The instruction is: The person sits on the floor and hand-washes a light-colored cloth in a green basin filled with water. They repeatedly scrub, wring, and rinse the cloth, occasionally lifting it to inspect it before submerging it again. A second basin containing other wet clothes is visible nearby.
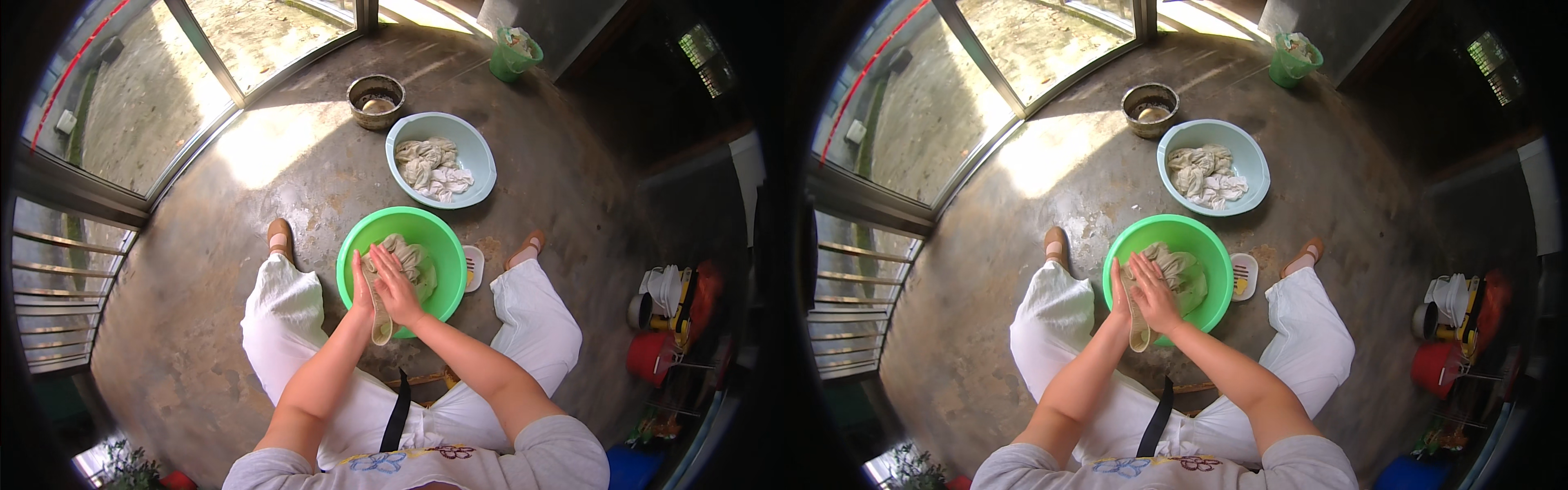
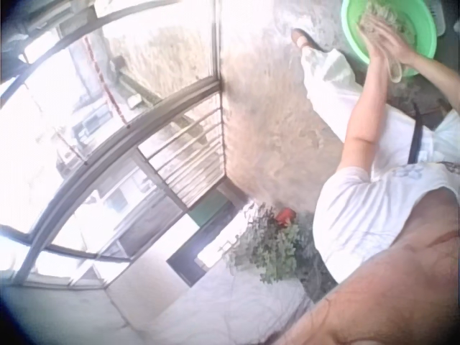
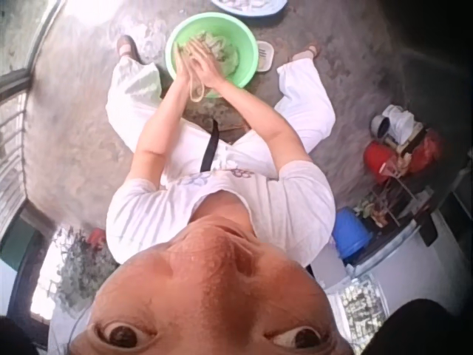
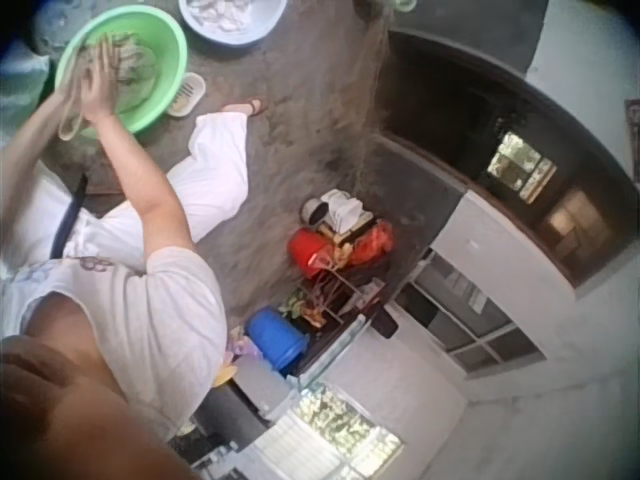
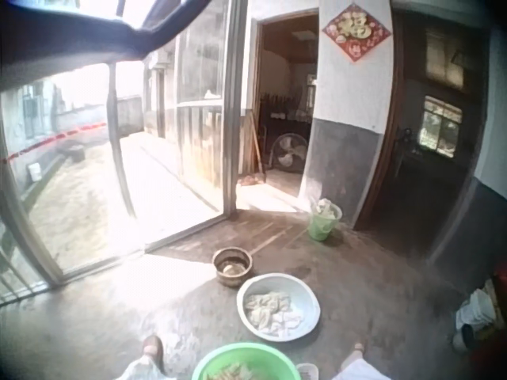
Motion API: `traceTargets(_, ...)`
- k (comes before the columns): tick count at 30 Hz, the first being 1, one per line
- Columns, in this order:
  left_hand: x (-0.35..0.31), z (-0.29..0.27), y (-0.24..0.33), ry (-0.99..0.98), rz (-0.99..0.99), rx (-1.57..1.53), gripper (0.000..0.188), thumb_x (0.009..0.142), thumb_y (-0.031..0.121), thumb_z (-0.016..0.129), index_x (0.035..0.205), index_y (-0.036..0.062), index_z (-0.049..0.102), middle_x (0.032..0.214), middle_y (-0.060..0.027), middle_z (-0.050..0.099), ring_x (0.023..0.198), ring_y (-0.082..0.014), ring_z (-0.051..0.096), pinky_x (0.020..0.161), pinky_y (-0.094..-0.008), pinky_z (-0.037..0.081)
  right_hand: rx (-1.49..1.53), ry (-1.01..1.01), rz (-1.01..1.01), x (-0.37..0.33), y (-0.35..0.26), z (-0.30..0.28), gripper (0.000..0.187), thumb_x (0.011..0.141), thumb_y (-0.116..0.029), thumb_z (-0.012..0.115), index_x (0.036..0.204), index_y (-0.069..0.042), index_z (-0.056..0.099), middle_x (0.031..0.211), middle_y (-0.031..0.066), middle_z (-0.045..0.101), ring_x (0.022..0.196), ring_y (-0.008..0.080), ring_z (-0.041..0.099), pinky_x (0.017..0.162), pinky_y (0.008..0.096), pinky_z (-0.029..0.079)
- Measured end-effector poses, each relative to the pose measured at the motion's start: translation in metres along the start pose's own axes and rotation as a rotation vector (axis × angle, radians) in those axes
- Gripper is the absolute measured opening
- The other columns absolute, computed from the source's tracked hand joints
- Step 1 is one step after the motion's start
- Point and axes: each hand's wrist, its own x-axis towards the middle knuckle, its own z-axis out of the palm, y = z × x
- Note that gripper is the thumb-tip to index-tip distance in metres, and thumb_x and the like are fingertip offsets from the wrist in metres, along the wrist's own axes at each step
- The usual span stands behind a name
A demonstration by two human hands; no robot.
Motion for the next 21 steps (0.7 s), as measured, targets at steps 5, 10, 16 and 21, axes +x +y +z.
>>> traceTargets(5,0.009,-0.007,-0.009,-0.047,-0.135,0.533,0.063,0.092,0.059,0.034,0.138,0.0164,0.039,0.139,-0.0066,0.042,0.125,-0.0207,0.043,0.103,-0.0366,0.036,-0.269,-0.072,0.157,0.043,0.042,-0.016,0.063,0.096,-0.048,0.031,0.139,-0.002,0.036,0.146,0.0146,0.033,0.138,0.0286,0.025,0.113,0.0449,0.013)
traceTargets(10,-0.007,0.018,-0.065,-0.309,0.519,-0.423,0.062,0.092,0.059,0.035,0.135,0.0154,0.042,0.131,-0.0085,0.051,0.112,-0.0248,0.054,0.093,-0.0388,0.045,-0.314,-0.003,-0.025,0.003,-0.006,0.02,0.078,0.093,-0.057,0.031,0.137,0.008,0.031,0.146,0.0231,0.027,0.14,0.0315,0.019,0.114,0.045,0.01)
traceTargets(16,-0.013,0.006,-0.024,-0.015,-0.251,0.572,0.057,0.096,0.052,0.033,0.141,0.0161,0.035,0.141,-0.0066,0.041,0.122,-0.0228,0.047,0.099,-0.0386,0.042,-0.382,0.022,0.249,0.029,0.036,-0.025,0.07,0.094,-0.05,0.036,0.137,0.006,0.033,0.145,0.0225,0.03,0.139,0.0335,0.021,0.113,0.0439,0.014)
traceTargets(21,0.006,-0.035,-0.014,-0.352,0.099,0.133,0.057,0.097,0.05,0.033,0.142,0.0162,0.034,0.142,-0.0046,0.04,0.126,-0.0204,0.043,0.103,-0.0372,0.036,-0.252,-0.104,-0.016,-0.014,-0.02,0.008,0.067,0.082,-0.025,0.049,0.141,0.0,0.031,0.147,0.0192,0.028,0.139,0.0318,0.023,0.113,0.0436,0.016)
